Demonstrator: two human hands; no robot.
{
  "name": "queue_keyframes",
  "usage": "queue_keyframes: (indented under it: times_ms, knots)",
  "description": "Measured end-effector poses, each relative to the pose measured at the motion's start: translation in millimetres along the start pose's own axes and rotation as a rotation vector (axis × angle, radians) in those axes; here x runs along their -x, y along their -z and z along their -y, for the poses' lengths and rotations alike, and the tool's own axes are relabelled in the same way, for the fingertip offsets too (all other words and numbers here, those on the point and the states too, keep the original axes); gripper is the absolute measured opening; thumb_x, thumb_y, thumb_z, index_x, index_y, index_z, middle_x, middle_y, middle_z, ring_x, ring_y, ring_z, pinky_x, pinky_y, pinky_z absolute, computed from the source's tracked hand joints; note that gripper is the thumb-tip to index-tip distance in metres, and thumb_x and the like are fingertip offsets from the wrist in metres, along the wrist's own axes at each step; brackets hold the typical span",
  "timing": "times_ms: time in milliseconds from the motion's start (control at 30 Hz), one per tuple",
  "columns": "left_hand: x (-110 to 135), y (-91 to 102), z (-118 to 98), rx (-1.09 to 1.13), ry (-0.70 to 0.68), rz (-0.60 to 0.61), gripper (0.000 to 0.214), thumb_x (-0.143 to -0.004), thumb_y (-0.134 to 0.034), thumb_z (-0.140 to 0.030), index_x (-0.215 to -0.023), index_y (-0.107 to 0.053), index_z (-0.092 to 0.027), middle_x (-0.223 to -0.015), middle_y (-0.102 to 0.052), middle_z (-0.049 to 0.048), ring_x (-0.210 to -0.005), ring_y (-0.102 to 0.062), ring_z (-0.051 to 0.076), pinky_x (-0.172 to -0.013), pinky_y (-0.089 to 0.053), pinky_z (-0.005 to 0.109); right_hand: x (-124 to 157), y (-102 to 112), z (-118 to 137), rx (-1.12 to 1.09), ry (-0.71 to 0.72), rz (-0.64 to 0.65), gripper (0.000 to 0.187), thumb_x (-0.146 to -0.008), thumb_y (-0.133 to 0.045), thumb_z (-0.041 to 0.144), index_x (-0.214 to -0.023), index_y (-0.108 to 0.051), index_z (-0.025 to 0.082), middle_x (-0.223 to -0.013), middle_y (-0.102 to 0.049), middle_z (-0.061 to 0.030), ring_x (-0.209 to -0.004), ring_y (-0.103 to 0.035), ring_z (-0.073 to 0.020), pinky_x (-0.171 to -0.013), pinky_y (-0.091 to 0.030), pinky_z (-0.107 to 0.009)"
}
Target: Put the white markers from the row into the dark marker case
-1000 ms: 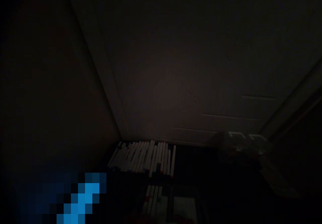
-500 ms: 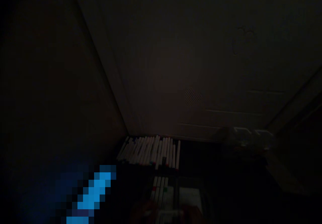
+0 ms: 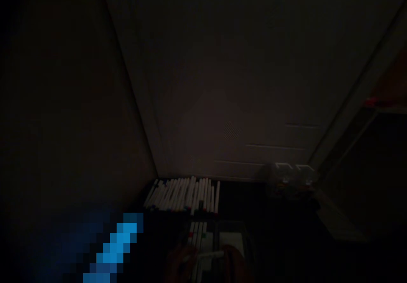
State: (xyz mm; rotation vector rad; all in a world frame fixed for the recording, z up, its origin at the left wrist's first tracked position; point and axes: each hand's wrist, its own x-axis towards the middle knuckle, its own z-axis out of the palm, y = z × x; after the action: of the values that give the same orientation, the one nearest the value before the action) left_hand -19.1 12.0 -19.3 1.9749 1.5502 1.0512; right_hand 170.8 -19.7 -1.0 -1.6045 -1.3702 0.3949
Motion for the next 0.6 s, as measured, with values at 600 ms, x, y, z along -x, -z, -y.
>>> queue_keyframes:
  times_ms: [600]
  knots:
    - [-10,15.5,-22,0.118,-0.046,0.029,0.035,-0.080,-0.046,-0.047,-0.090,-0.067,-0.021,-0.098,-0.066,0.0059,-0.096,-0.059,0.021,-0.088,-0.044,0.034,3,18,14,-0.061,0.197,0.045,0.040,-0.092,-0.028,0.044,-0.091,-0.060,0.020,-0.084,-0.066,-0.0043,-0.076,-0.062,-0.0143,-0.069,-0.046,-0.021]
